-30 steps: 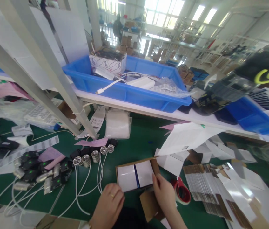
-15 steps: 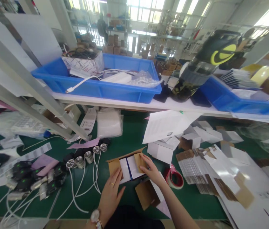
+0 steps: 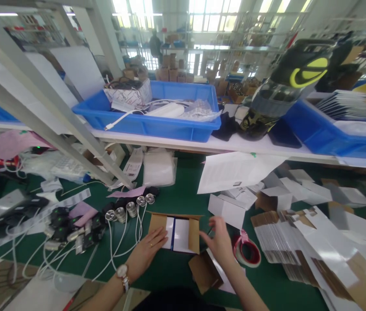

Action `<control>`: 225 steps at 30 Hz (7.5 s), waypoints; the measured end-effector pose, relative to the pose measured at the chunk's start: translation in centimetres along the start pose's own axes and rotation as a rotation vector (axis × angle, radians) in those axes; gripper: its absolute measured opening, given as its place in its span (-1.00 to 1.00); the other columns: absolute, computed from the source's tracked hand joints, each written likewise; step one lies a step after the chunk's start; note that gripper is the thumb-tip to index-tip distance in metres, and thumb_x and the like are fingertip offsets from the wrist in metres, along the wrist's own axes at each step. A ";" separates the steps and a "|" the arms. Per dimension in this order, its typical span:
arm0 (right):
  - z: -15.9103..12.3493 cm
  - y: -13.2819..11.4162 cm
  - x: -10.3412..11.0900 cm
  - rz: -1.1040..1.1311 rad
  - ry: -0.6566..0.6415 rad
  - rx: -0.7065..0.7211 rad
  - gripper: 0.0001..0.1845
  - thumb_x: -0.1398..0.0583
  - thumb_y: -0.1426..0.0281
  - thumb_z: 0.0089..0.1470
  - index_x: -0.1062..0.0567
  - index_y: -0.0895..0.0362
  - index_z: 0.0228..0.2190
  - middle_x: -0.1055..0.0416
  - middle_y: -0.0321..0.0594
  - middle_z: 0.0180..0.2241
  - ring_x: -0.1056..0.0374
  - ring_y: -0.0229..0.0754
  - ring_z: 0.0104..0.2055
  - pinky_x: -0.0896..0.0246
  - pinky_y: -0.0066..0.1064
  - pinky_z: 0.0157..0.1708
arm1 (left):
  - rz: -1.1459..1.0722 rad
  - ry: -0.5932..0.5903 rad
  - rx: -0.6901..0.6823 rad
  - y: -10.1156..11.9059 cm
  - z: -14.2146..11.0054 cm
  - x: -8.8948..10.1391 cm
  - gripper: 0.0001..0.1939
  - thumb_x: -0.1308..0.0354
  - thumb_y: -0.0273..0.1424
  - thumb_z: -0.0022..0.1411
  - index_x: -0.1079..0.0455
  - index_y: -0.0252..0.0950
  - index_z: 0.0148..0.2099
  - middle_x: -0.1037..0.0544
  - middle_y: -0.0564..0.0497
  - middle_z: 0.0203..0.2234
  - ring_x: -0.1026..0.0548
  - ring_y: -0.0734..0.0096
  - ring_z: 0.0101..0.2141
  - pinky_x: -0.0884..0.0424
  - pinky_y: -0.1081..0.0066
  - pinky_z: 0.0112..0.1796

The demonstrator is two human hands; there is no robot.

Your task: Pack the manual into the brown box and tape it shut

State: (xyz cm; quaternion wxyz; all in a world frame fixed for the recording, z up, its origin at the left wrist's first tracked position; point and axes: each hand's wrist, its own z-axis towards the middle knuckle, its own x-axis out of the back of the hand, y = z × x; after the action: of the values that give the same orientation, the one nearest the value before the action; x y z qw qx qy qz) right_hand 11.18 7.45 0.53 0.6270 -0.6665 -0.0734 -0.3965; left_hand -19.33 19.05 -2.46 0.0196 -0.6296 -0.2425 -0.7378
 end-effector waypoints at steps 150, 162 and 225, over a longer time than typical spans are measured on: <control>-5.7 1.5 -1.0 -0.369 -0.198 0.222 -0.29 -0.14 0.17 0.25 -0.06 0.00 0.34 -0.10 0.01 0.34 -0.06 0.11 0.35 -0.09 0.07 0.27 | 0.335 -0.052 0.150 0.9 4.5 0.2 -0.04 -0.31 -0.07 0.02 -0.10 -0.19 0.41 -0.27 -0.33 0.21 -0.24 -0.25 0.19 -0.08 -0.10 0.20; -11.4 9.1 -0.3 -0.557 -0.032 -0.327 -0.08 -0.30 0.42 -0.17 -0.19 0.13 0.25 -0.26 0.24 0.16 -0.45 0.27 -0.07 -0.37 0.01 -0.18 | 0.473 -0.046 0.575 3.4 1.0 0.6 -0.16 -0.21 -0.09 0.10 -0.18 -0.33 0.37 -0.23 -0.36 0.17 -0.26 -0.20 0.12 -0.19 -0.02 0.12; -3.7 7.9 -9.5 -0.534 -0.061 -0.159 -0.47 0.12 0.32 0.33 -0.35 0.22 0.19 -0.30 0.17 0.22 -0.31 0.16 0.18 -0.25 0.00 0.07 | 0.146 -0.071 1.000 12.8 -1.1 -2.3 0.07 -0.31 -0.16 0.01 0.08 -0.38 0.45 -0.06 -0.41 0.36 -0.16 -0.25 0.25 -0.21 -0.06 0.11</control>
State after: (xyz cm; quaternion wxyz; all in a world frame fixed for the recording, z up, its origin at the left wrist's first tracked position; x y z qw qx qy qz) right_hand 7.90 6.34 -11.91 0.4437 -0.6824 -0.2339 -0.5318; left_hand -15.61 6.70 -0.45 0.3619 -0.5832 -0.5220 -0.5065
